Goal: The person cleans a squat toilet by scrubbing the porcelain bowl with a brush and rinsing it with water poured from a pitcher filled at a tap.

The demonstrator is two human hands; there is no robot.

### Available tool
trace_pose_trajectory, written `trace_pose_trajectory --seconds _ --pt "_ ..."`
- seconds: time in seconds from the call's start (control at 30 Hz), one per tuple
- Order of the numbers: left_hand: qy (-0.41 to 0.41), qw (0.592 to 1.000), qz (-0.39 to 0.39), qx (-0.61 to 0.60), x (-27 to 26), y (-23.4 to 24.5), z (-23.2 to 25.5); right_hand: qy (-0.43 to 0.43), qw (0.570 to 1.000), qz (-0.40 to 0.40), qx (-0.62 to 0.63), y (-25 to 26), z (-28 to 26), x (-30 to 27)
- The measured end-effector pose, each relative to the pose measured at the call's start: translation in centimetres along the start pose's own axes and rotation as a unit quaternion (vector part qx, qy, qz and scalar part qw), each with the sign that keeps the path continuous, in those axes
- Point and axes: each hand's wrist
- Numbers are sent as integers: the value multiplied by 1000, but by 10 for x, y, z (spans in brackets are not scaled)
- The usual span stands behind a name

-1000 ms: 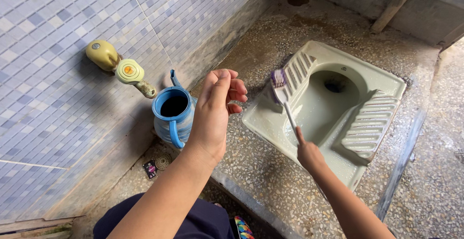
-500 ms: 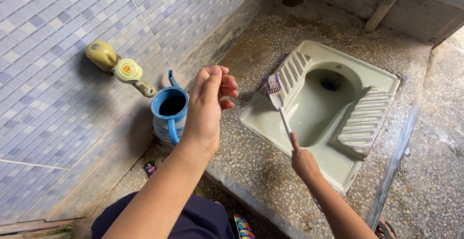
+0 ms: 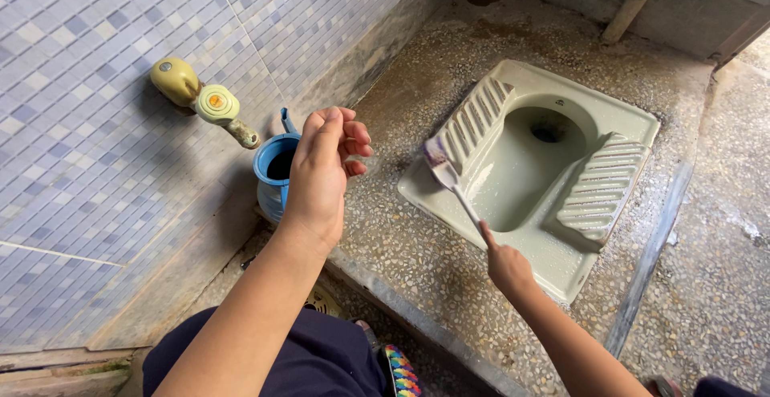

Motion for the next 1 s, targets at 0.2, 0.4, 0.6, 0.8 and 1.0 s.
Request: trace_pose_trajectory --seconds 0.2,0.4,0.6,0.8,1.0 --pt "-9 1000 16 25 4 -2 -10 40 999 18 -21 -7 -41 81" --pt "-4 997 15 77 9 -3 -29 58 998 16 -11 -17 -15 35" --pt "13 995 -5 95 3 -2 -51 10 1000 -3 -15 7 57 -47" --pt "30 990 -31 138 -4 -9 -84 -39 998 -4 51 50 78 -114" --pt "54 986 -56 144 -13 -41 -109 -216 907 101 348 69 80 -143"
Point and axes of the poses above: each hand's wrist, its own x-axis towards the middle knuckle, its own y-axis out of the back of the hand, z = x × y, and after that the axes turned 6 degrees about z, right-handed
